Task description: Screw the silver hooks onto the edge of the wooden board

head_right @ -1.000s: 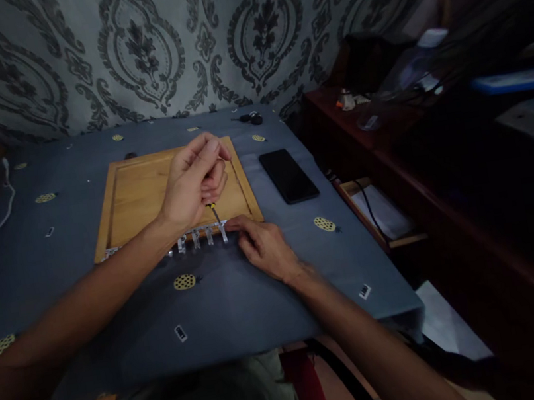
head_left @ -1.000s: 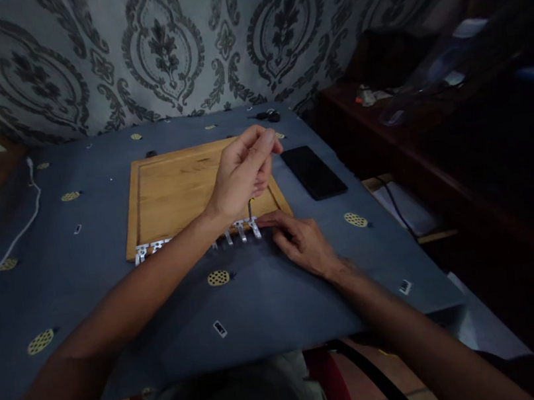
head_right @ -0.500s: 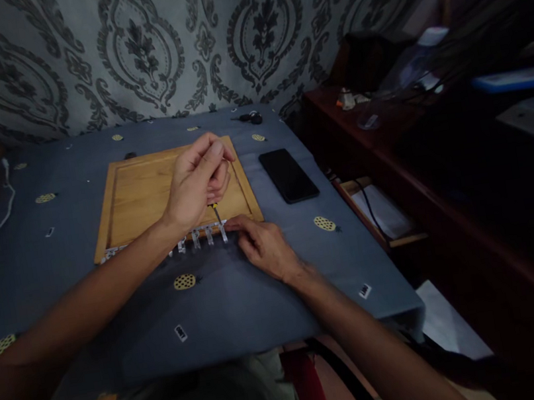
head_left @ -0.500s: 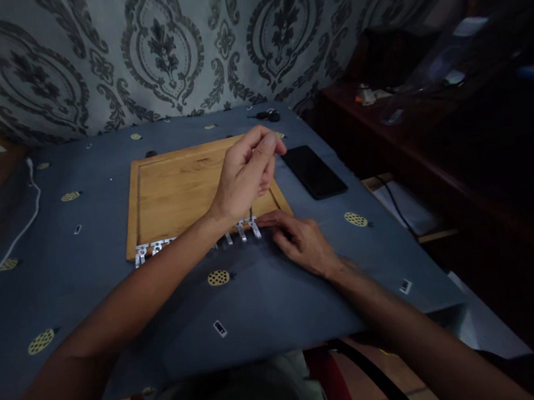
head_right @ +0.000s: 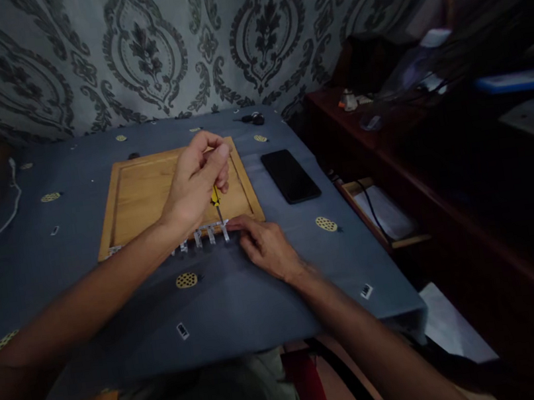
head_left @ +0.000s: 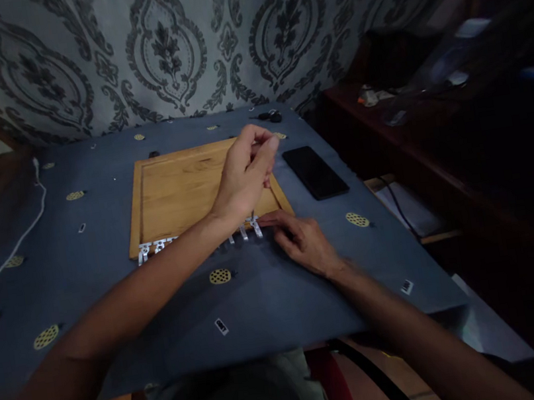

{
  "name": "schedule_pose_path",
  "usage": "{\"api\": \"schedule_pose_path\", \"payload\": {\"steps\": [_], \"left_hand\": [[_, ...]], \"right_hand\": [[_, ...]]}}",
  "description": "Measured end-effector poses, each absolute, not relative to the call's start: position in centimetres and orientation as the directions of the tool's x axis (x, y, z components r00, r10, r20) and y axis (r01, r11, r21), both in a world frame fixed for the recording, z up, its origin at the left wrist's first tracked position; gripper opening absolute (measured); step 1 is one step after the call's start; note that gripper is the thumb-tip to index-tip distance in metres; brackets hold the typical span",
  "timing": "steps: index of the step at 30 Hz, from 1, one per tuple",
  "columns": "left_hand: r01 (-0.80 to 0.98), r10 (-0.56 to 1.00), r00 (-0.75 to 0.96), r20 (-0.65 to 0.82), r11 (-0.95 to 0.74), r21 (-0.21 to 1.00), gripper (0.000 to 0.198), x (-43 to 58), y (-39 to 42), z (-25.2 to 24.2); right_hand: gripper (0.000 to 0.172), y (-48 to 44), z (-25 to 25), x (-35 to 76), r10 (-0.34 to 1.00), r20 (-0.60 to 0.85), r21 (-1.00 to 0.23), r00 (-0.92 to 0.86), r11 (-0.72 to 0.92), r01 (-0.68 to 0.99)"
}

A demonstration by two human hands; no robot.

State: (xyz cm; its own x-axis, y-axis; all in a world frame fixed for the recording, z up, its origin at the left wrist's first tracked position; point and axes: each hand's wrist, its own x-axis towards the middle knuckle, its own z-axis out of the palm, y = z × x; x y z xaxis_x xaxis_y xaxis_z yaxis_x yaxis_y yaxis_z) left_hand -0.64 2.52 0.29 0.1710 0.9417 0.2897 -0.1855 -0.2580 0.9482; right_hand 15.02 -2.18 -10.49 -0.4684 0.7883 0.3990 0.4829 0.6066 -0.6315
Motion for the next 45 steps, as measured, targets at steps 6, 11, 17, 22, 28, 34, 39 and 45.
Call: {"api": "schedule_pose_path", "payload": {"steps": [6, 11, 17, 22, 28, 34, 39, 45], "left_hand": [[-0.271, 0.941, 0.130, 0.312, -0.269, 0.924, 0.029, 0.6, 2.1, -0.2], [-0.239, 0.937, 0.177, 0.302, -0.257, 0.936, 0.035, 1.1, 2.9, -0.1], [-0.264, 0.900, 0.338, 0.277, -0.192, 0.945, 0.037, 0.7, 3.2, 0.5], [-0.283, 0.872, 0.413, 0.265, -0.154, 0.947, 0.039, 0.5, 3.0, 0.9], [-0.293, 0.820, 0.499, 0.279, -0.144, 0.945, 0.037, 0.1, 3.5, 0.4], [-0.294, 0.716, 0.619, 0.321, -0.168, 0.941, 0.048, -0.1, 4.3, -0.1], [-0.324, 0.687, 0.634, 0.354, -0.180, 0.929, 0.052, 0.1, 4.4, -0.4], [-0.323, 0.762, 0.541, 0.356, -0.202, 0.925, 0.046, -0.8, 4.0, 0.5]], "right_hand": [[0.042, -2.3, -10.2, 15.0, 0.799, 0.386, -0.634, -0.461, 0.592, 0.498], [0.040, -2.3, -10.2, 15.0, 0.795, 0.388, -0.633, -0.466, 0.598, 0.492], [0.038, -2.3, -10.3, 15.1, 0.794, 0.385, -0.640, -0.471, 0.597, 0.484], [0.039, -2.4, -10.3, 15.0, 0.794, 0.390, -0.640, -0.467, 0.598, 0.482], [0.039, -2.3, -10.4, 15.0, 0.789, 0.404, -0.640, -0.462, 0.605, 0.473], [0.039, -2.3, -10.4, 15.1, 0.787, 0.406, -0.637, -0.464, 0.608, 0.474], [0.040, -2.3, -10.5, 15.1, 0.800, 0.380, -0.635, -0.465, 0.590, 0.498], [0.041, -2.3, -10.5, 15.2, 0.783, 0.403, -0.613, -0.474, 0.615, 0.496]]}}
